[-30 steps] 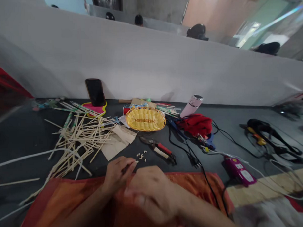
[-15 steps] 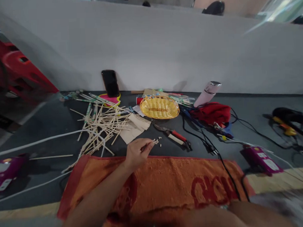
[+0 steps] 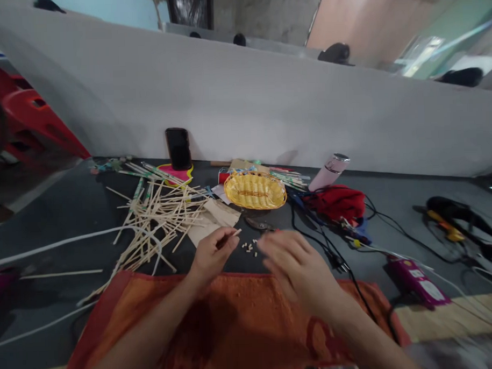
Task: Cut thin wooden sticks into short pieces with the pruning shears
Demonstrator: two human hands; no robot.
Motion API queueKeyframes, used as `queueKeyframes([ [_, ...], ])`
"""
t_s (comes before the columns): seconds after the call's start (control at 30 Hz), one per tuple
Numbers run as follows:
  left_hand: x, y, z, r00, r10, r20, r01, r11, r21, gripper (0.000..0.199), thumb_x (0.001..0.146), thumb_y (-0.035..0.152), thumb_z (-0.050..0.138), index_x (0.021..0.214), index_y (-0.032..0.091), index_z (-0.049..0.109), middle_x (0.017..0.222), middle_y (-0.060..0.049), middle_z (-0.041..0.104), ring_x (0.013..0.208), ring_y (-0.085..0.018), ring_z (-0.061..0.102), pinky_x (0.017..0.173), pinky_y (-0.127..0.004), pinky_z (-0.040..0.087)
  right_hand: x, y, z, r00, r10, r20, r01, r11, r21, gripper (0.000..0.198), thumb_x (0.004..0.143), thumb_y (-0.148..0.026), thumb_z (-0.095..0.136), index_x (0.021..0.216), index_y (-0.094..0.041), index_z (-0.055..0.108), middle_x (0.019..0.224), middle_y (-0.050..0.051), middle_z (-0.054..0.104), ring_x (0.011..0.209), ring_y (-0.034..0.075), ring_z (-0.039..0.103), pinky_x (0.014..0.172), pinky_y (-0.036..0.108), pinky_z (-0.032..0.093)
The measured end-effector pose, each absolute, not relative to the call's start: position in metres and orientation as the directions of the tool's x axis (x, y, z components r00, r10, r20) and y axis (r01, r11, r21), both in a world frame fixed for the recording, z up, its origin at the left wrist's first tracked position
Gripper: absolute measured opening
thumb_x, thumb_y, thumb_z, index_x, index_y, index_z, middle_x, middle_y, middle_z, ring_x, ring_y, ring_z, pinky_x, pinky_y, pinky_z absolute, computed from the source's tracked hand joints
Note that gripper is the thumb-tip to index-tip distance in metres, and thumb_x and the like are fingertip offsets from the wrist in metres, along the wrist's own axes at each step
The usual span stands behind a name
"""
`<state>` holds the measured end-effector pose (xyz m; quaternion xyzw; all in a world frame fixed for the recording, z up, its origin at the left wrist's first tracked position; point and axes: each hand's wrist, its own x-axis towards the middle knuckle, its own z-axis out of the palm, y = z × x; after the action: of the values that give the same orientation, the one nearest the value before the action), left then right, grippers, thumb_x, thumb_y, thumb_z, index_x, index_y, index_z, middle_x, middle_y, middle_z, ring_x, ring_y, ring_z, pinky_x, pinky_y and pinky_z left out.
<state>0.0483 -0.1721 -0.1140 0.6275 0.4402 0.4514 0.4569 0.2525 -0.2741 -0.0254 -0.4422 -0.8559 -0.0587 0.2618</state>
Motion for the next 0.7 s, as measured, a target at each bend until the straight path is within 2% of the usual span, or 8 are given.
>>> queueKeyframes([
  [0.13, 0.051, -0.166, -0.113, 0.273, 0.958, 0.084, 0.075, -0.108, 0.991, 0.027, 0.084, 0.040, 0.059, 0.096, 0.018, 0.069, 0.069, -0.001, 0.063, 0.062, -0.012, 0.055, 0.059, -0.021, 0.044, 0.295, -0.196, -0.087, -0.297, 0.926, 0.234, 0.943, 0.323, -0.082, 0.019, 0.086, -0.023, 0.061, 0.104, -0.017, 0.061, 0.122, 0.014, 0.056, 0.115, 0.027, 0.049, 0.095, 0.045, 0.043],
  [0.23, 0.053, -0.166, -0.118, 0.266, 0.964, -0.022, 0.000, 0.023, 1.000, 0.033, 0.081, 0.044, 0.062, 0.097, 0.016, 0.069, 0.069, -0.001, 0.062, 0.055, -0.010, 0.050, 0.049, -0.020, 0.040, 0.316, -0.183, -0.124, -0.249, 0.955, 0.164, 0.961, 0.264, -0.081, 0.015, 0.086, -0.026, 0.061, 0.098, -0.017, 0.061, 0.114, 0.013, 0.058, 0.109, 0.026, 0.052, 0.092, 0.043, 0.044],
  [0.33, 0.052, -0.168, -0.124, 0.238, 0.966, -0.101, -0.053, 0.117, 0.992, 0.037, 0.079, 0.045, 0.065, 0.102, 0.016, 0.070, 0.070, -0.001, 0.062, 0.052, -0.008, 0.046, 0.048, -0.019, 0.036, 0.319, -0.188, -0.130, -0.259, 0.952, 0.164, 0.950, 0.282, -0.137, 0.014, 0.089, -0.022, 0.053, 0.100, -0.017, 0.060, 0.124, 0.012, 0.054, 0.108, 0.024, 0.054, 0.091, 0.039, 0.044],
  [0.43, 0.047, -0.168, -0.126, 0.237, 0.961, -0.142, -0.076, 0.164, 0.983, 0.038, 0.080, 0.045, 0.065, 0.103, 0.015, 0.070, 0.066, 0.000, 0.059, 0.050, -0.006, 0.041, 0.046, -0.018, 0.031, 0.315, -0.191, -0.112, -0.207, 0.962, 0.181, 0.887, 0.262, -0.381, 0.014, 0.093, -0.027, 0.047, 0.092, -0.018, 0.058, 0.129, 0.011, 0.050, 0.096, 0.019, 0.058, 0.083, 0.034, 0.047],
  [0.5, 0.045, -0.167, -0.126, 0.233, 0.961, -0.149, -0.099, 0.176, 0.979, 0.038, 0.080, 0.044, 0.065, 0.104, 0.015, 0.068, 0.064, 0.001, 0.058, 0.049, -0.006, 0.038, 0.045, -0.018, 0.027, 0.308, -0.188, -0.099, -0.140, 0.975, 0.173, 0.741, 0.219, -0.634, 0.018, 0.092, -0.034, 0.050, 0.088, -0.018, 0.056, 0.115, 0.010, 0.056, 0.085, 0.017, 0.059, 0.073, 0.030, 0.048],
  [0.57, 0.043, -0.166, -0.125, 0.222, 0.963, -0.150, -0.128, 0.182, 0.975, 0.038, 0.081, 0.044, 0.064, 0.105, 0.015, 0.066, 0.064, 0.001, 0.058, 0.048, -0.005, 0.037, 0.044, -0.018, 0.025, 0.297, -0.183, -0.089, -0.114, 0.991, 0.071, 0.498, 0.119, -0.859, 0.024, 0.085, -0.040, 0.061, 0.093, -0.019, 0.055, 0.094, 0.004, 0.059, 0.069, 0.013, 0.056, 0.061, 0.026, 0.047],
  [0.63, 0.042, -0.166, -0.124, 0.206, 0.968, -0.145, -0.142, 0.176, 0.974, 0.035, 0.081, 0.043, 0.064, 0.102, 0.015, 0.064, 0.064, 0.001, 0.058, 0.048, -0.005, 0.037, 0.044, -0.017, 0.025, 0.283, -0.178, -0.085, -0.175, 0.983, -0.049, 0.250, -0.003, -0.968, 0.031, 0.078, -0.041, 0.069, 0.095, -0.019, 0.056, 0.083, 0.000, 0.059, 0.058, 0.011, 0.052, 0.052, 0.024, 0.044],
  [0.7, 0.042, -0.166, -0.123, 0.187, 0.973, -0.135, -0.141, 0.162, 0.977, 0.032, 0.082, 0.043, 0.063, 0.097, 0.015, 0.063, 0.062, 0.001, 0.057, 0.048, -0.006, 0.037, 0.045, -0.017, 0.026, 0.269, -0.174, -0.087, -0.227, 0.972, -0.061, 0.104, -0.038, -0.994, 0.029, 0.078, -0.040, 0.069, 0.094, -0.018, 0.059, 0.083, 0.001, 0.060, 0.057, 0.010, 0.050, 0.051, 0.023, 0.043],
])
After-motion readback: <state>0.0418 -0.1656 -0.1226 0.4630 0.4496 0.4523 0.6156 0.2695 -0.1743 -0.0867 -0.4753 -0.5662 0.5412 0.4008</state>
